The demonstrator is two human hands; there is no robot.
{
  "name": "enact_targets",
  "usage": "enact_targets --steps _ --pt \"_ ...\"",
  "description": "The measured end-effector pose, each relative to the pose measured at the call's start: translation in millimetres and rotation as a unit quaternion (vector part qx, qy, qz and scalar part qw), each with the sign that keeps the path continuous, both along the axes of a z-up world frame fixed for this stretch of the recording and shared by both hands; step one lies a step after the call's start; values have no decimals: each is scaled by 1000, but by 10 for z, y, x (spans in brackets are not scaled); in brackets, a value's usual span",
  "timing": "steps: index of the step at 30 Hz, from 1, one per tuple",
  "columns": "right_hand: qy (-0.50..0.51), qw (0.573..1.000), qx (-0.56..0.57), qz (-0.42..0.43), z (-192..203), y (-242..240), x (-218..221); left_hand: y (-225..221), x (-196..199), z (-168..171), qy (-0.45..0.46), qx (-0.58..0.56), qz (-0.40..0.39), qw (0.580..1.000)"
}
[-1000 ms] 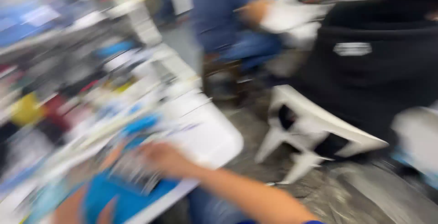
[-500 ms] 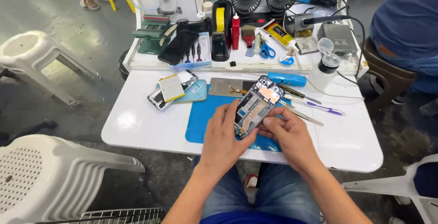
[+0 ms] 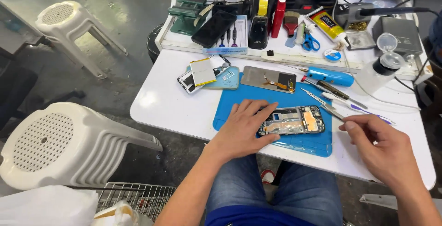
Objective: The person works on a disassembled mobile phone placed on a blue mat, using tweezers to manipulate small internal components and connectors. They carefully lift and adjust parts within the phone's chassis, occasionally picking up and setting down other tools and phone parts from the cluttered workbench.
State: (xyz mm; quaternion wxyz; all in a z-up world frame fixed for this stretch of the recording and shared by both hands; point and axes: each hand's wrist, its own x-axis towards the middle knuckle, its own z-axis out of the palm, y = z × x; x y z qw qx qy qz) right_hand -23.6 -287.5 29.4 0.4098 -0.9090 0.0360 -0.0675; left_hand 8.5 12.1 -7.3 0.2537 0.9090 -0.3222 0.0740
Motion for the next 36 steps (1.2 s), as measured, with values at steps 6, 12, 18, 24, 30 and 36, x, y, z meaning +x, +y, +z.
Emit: enact_targets --steps 6,12,18,24,30,36 --pt "-25 998 21 51 -84 10 62 -24 -34 75 59 -34 5 998" --pt "3 997 17 75 -161 80 69 48 -88 119 72 -58 21 996" --pt "18 998 39 51 -215 59 24 160 -146 65 65 -35 65 995" --pt "38 997 23 56 -174 78 21 180 -136 53 40 -70 58 995" --pt "25 998 29 50 -196 71 5 178 -5 140 115 -17 8 993" --pt "57 998 -13 17 -209 66 35 328 102 201 132 -14 18 991"
